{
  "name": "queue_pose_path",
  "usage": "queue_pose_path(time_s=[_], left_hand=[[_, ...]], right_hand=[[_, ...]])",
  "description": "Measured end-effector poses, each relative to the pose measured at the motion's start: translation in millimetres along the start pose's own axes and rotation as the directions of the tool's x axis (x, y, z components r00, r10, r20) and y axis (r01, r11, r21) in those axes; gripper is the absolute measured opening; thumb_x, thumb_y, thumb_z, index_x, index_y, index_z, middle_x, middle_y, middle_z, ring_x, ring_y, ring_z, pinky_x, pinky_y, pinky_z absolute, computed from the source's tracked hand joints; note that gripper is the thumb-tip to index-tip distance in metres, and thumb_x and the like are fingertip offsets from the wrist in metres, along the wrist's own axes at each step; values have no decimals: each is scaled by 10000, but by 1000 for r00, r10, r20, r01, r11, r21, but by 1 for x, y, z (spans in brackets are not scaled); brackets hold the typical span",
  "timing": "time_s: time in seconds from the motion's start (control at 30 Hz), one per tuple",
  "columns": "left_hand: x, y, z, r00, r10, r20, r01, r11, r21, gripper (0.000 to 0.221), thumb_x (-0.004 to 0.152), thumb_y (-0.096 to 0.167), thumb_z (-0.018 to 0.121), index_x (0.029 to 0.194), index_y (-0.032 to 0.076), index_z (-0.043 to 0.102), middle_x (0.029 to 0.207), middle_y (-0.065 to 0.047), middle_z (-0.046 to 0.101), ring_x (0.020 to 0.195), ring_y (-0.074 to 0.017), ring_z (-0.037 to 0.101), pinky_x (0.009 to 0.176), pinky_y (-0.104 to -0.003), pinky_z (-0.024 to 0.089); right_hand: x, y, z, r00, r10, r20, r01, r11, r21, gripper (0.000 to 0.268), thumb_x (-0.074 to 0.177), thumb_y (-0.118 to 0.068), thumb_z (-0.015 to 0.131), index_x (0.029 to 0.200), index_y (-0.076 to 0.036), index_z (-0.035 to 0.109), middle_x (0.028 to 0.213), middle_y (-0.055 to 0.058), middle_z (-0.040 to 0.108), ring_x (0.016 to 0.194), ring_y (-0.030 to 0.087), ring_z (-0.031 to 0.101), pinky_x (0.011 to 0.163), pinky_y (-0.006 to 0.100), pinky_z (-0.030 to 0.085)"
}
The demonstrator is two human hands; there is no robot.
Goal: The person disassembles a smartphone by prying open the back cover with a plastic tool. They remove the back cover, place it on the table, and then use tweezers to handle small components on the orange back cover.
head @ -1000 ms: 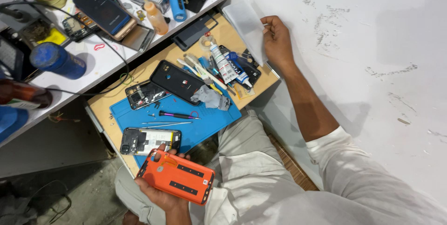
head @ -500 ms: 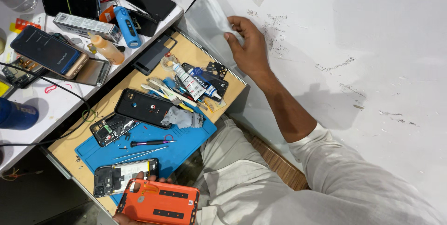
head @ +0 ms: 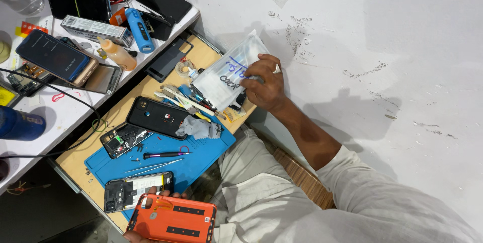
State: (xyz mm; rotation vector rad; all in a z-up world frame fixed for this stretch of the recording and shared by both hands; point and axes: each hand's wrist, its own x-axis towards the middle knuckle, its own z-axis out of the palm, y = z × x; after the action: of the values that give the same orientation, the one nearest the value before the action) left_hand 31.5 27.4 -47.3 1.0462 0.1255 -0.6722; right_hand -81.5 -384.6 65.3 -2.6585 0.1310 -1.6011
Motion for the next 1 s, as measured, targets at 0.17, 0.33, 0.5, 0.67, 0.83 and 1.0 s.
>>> queue_pose_path(time_s=[0.17,0.33,0.5,0.67,0.83,1.0], left_hand=[[-2,-2,6,999,44,2,-44,997,-64,1212,840,935,329,1590,-18,339,1271,-212,558,1109,-387,574,1004,-680,458],[-18,-3,21,997,78,19,-72,974,-214,1116,931,884,354,1574,-28,397,1251,-184,579,1083,-366,588,987,-609,467],[-30,6,36,996,86,-18,-87,977,-193,1069,939,865,355,1531,-21,429,1221,-183,577,1048,-376,583,981,-606,481],[-31,15,42,994,91,-65,-100,981,-167,1046,916,854,323,1496,-7,446,1199,-191,597,1004,-399,618,951,-621,504],[-33,19,47,984,143,-103,-154,981,-116,1024,941,825,315,1482,-35,445,1163,-209,611,976,-386,631,939,-610,513],[-35,21,50,985,145,-96,-158,978,-140,1003,972,807,306,1485,-43,448,1156,-209,607,981,-381,633,945,-586,517]], right_hand=[[4,-1,-3,1000,22,16,-21,999,-28,283,687,57,760,866,-149,684,1009,31,647,1011,224,639,1060,516,477],[20,2,2,852,485,196,-511,852,115,288,901,-31,698,1181,-96,684,1126,88,718,1047,232,719,983,400,537],[31,20,26,661,669,339,-736,667,118,324,1034,-140,609,1339,-29,620,1153,165,738,1023,287,720,901,368,531],[31,24,51,335,836,435,-909,409,-86,328,1055,-213,540,1345,-79,616,1020,180,762,860,322,726,842,404,541],[5,47,91,579,711,400,-759,648,-53,294,1036,-159,558,1298,-30,596,1106,203,740,985,345,722,873,443,540],[-14,60,121,531,703,473,-781,623,-48,292,1032,-161,545,1296,-42,582,1103,206,731,981,349,719,866,457,536]])
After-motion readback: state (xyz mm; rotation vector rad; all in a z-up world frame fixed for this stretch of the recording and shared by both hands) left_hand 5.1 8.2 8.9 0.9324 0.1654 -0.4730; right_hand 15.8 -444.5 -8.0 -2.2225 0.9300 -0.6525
